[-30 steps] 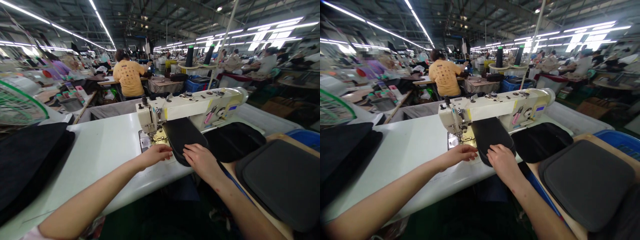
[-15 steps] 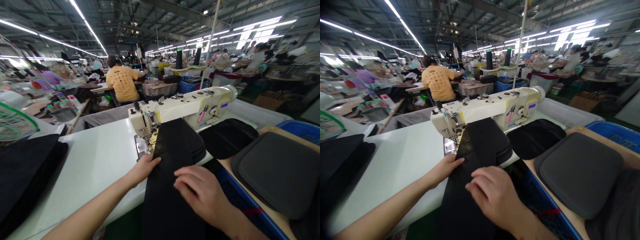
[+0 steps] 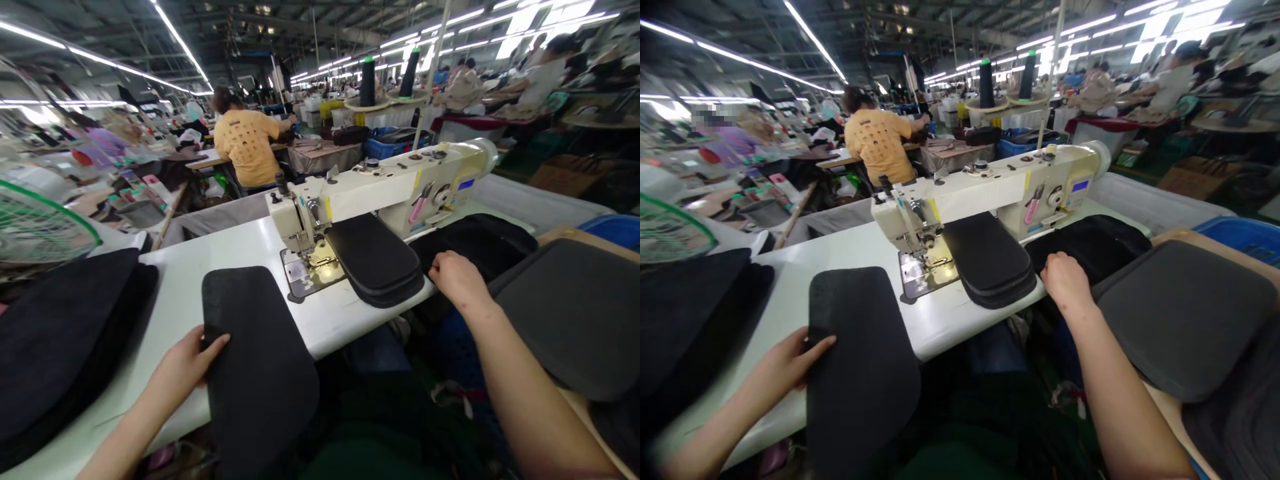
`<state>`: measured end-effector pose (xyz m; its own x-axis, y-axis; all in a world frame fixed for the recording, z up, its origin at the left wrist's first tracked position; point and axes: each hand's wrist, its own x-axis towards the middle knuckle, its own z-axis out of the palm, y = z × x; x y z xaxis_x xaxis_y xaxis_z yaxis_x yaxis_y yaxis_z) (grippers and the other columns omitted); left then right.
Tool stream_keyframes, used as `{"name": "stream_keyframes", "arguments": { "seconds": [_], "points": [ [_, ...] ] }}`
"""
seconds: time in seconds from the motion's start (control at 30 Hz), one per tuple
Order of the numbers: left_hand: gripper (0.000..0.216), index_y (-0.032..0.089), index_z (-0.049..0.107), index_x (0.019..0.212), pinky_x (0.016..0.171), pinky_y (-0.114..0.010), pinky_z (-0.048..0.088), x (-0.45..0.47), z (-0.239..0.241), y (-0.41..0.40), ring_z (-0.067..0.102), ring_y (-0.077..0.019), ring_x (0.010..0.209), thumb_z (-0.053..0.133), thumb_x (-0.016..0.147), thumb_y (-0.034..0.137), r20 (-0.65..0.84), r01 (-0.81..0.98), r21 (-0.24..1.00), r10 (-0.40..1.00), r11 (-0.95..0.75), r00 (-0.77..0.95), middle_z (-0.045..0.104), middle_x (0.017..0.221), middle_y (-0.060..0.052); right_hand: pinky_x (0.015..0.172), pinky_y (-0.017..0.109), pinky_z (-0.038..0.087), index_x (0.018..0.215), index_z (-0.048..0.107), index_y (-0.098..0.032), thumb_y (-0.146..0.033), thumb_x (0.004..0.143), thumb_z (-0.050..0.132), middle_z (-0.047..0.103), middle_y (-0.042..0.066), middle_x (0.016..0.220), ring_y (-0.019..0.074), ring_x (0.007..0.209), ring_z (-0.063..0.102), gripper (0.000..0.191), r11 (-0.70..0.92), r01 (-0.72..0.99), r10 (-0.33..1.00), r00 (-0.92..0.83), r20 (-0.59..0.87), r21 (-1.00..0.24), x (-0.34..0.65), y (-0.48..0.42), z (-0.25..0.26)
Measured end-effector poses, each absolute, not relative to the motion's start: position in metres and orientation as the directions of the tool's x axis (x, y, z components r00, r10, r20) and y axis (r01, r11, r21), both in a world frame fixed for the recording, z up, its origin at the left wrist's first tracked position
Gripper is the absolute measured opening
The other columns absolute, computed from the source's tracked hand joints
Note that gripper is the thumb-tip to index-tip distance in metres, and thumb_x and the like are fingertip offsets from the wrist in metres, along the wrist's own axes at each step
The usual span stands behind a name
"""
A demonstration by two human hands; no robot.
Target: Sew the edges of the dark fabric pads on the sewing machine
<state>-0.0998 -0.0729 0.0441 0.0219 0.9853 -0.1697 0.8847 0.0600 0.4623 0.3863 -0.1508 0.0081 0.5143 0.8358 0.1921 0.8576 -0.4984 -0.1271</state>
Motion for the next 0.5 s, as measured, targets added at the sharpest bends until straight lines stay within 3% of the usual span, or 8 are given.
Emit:
{"name": "stream_keyframes", "arguments": {
  "seconds": [0.07, 0.1, 0.17, 0.27, 0.4, 0.5],
  "points": [
    [0.065, 0.006, 0.055, 0.131, 0.08, -0.057, 0.054, -0.091, 0.041, -0.072, 0.068, -0.0448, 0.098, 0.042, 0.089, 0.054, 0.179, 0.972, 0.169, 0.975, -0.164, 0.133, 0.068, 0.112, -0.026, 0.068, 0.033, 0.042, 0.076, 0.07, -0.013, -0.013, 0.08, 0.057, 0.068, 0.015, 0.088, 0.0255, 0.078, 0.064, 0.014, -0.515, 0.842, 0.822, 0.538, 0.187, -0.161, 0.387, -0.146, 0.009],
    [0.066, 0.007, 0.049, 0.14, 0.093, -0.06, 0.05, -0.084, 0.036, -0.073, 0.061, -0.0453, 0.117, 0.039, 0.092, 0.05, 0.285, 0.962, 0.057, 0.927, -0.268, 0.242, 0.061, 0.13, -0.027, 0.066, 0.032, 0.04, 0.072, 0.068, -0.014, -0.014, 0.078, 0.058, 0.068, 0.014, 0.085, 0.0246, 0.076, 0.064, 0.012, -0.521, 0.833, 0.813, 0.551, 0.189, -0.186, 0.387, -0.144, 0.009],
    [0.063, 0.013, 0.043, 0.149, 0.11, -0.06, 0.039, -0.071, 0.02, -0.075, 0.045, -0.0401, 0.139, 0.039, 0.096, 0.047, 0.326, 0.866, -0.053, 0.811, -0.497, 0.485, 0.047, 0.151, -0.022, 0.065, 0.031, 0.039, 0.064, 0.065, -0.018, -0.017, 0.074, 0.062, 0.067, 0.01, 0.076, 0.0232, 0.072, 0.063, 0.01, -0.539, 0.805, 0.784, 0.587, 0.203, -0.25, 0.388, -0.144, 0.011],
    [0.059, 0.023, 0.043, 0.151, 0.116, -0.059, 0.033, -0.054, -0.007, -0.071, 0.036, -0.0349, 0.147, 0.04, 0.099, 0.048, 0.202, 0.742, -0.019, 0.725, -0.67, 0.659, 0.041, 0.158, -0.012, 0.063, 0.031, 0.039, 0.06, 0.061, -0.021, -0.023, 0.071, 0.062, 0.065, 0.006, 0.068, 0.0227, 0.067, 0.061, 0.011, -0.59, 0.716, 0.676, 0.691, 0.258, -0.372, 0.392, -0.148, 0.018],
    [0.06, 0.026, 0.048, 0.149, 0.118, -0.064, 0.026, -0.043, -0.014, -0.04, 0.032, -0.0364, 0.149, 0.044, 0.096, 0.052, 0.111, 0.718, 0.147, 0.733, -0.68, 0.671, 0.04, 0.159, -0.011, 0.066, 0.034, 0.045, 0.07, 0.062, -0.02, -0.032, 0.077, 0.051, 0.067, 0.009, 0.074, 0.0243, 0.07, 0.062, 0.018, -0.611, 0.585, 0.45, 0.811, 0.373, -0.533, 0.402, -0.163, 0.039],
    [0.06, 0.025, 0.063, 0.135, 0.12, -0.065, 0.019, -0.032, 0.008, -0.023, 0.035, -0.0397, 0.147, 0.054, 0.087, 0.058, 0.136, 0.68, 0.335, 0.747, -0.652, 0.65, 0.048, 0.154, -0.012, 0.07, 0.033, 0.049, 0.079, 0.062, -0.021, -0.034, 0.079, 0.046, 0.068, 0.006, 0.079, 0.0231, 0.075, 0.063, 0.02, -0.451, 0.591, 0.378, 0.806, 0.456, -0.669, 0.398, -0.188, 0.065]
  ]
}}
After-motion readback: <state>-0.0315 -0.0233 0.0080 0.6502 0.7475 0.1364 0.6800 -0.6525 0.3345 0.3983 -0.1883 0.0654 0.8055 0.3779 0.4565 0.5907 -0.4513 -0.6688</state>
